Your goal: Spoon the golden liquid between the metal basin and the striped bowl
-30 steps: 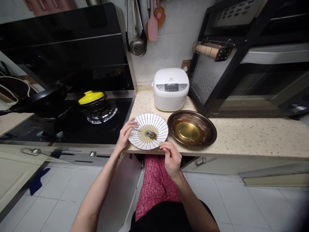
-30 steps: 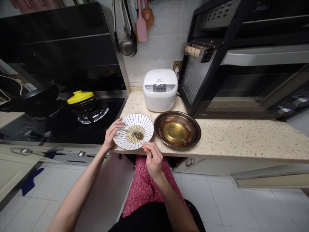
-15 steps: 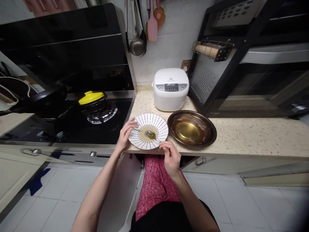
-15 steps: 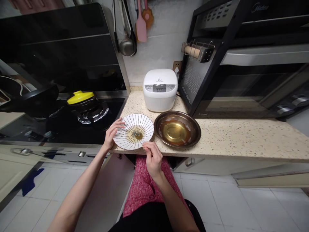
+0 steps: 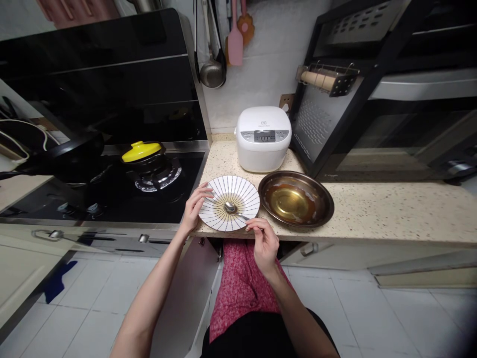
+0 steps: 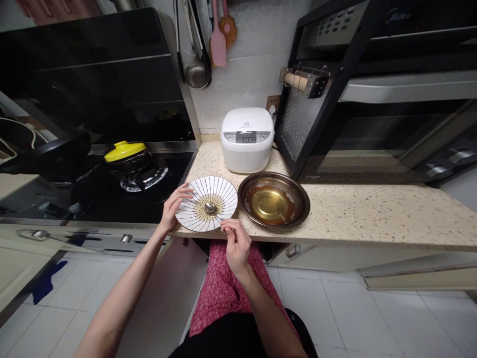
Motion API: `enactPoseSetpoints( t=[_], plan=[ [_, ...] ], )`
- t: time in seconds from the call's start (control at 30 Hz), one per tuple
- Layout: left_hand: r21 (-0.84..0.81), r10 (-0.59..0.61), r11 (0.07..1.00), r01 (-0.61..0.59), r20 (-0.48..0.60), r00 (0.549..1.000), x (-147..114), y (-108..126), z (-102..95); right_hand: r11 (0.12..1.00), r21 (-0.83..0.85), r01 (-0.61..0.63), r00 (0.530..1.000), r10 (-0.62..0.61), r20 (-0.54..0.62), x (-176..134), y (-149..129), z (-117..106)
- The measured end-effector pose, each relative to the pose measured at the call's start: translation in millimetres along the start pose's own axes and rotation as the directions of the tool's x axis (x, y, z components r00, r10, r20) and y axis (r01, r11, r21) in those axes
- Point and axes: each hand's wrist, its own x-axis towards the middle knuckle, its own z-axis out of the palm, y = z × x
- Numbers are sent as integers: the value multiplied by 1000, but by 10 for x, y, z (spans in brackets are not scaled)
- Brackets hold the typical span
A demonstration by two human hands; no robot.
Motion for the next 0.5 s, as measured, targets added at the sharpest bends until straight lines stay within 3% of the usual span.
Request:
enactPoseSetpoints(
  t=[0.5],
  plan=[
    [-10,8,1000,-8,3,1000,-6,-13,-3,992,82,-98,987,107,-121,-9,1,-68]
  ],
)
